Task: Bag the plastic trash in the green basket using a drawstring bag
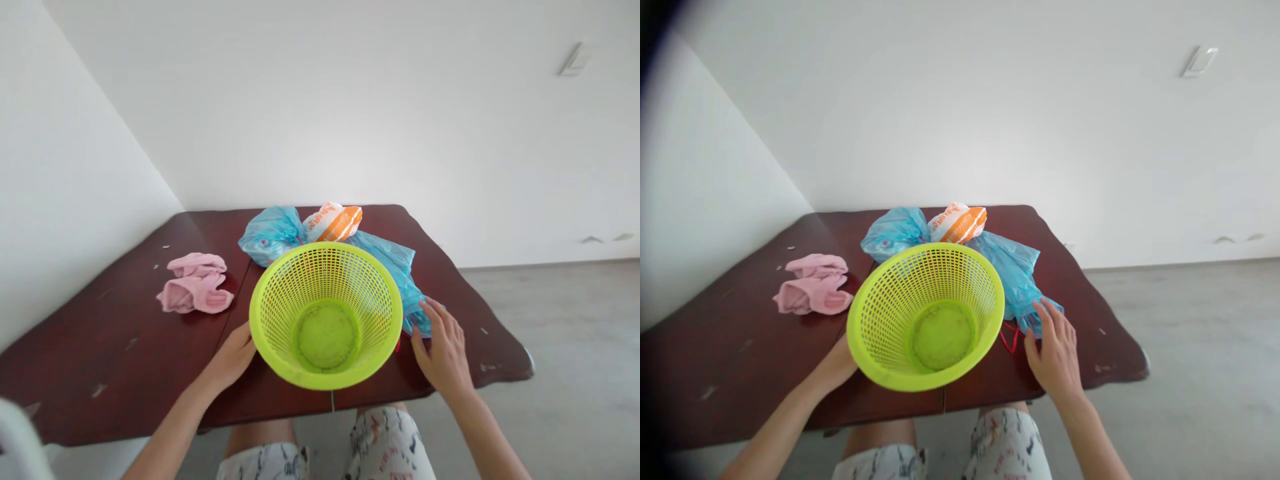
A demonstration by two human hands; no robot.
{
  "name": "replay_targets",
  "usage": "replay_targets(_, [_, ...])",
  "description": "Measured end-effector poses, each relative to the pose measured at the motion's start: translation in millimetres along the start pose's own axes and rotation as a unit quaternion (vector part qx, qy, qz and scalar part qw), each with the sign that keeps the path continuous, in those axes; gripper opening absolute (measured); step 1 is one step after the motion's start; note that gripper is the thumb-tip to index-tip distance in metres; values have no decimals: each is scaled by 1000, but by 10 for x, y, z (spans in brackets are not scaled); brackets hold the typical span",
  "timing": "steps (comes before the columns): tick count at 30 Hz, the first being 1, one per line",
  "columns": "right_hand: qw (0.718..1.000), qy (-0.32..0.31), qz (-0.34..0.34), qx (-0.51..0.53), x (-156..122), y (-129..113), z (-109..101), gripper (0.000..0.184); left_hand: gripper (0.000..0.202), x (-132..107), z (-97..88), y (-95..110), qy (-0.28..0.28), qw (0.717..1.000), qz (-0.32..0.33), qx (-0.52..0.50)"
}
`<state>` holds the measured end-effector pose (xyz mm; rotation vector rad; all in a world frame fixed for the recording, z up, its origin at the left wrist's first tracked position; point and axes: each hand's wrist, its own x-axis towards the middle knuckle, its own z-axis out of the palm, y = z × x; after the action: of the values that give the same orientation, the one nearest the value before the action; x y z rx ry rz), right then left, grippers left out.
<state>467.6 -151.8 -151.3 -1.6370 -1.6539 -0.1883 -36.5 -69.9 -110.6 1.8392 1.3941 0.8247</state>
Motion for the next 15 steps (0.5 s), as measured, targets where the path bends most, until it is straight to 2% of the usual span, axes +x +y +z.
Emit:
replay_targets(1, [999, -29, 12, -22, 210, 95, 119, 58, 42, -158, 17, -37, -9, 1000, -11, -2])
replay_targets(3, [996, -78, 41, -12, 494, 251, 343, 51, 46, -368, 39, -87, -5, 1000, -25, 3])
replay_targets(6, [986, -76, 120, 91, 615, 401, 542, 35, 49, -444, 57, -109, 35, 999, -36, 9])
replay_targets(10, [971, -1, 184, 153, 566, 486, 492, 39, 48, -343, 106, -101, 53, 997, -34, 48])
replay_targets(13, [954, 94, 232, 162, 567, 483, 387, 31, 46, -269, 168, -114, 60, 993, -27, 98])
replay_targets(15, [936, 163, 263, 166, 580, 443, 320, 41, 45, -239, 197, -126, 62, 991, -18, 116])
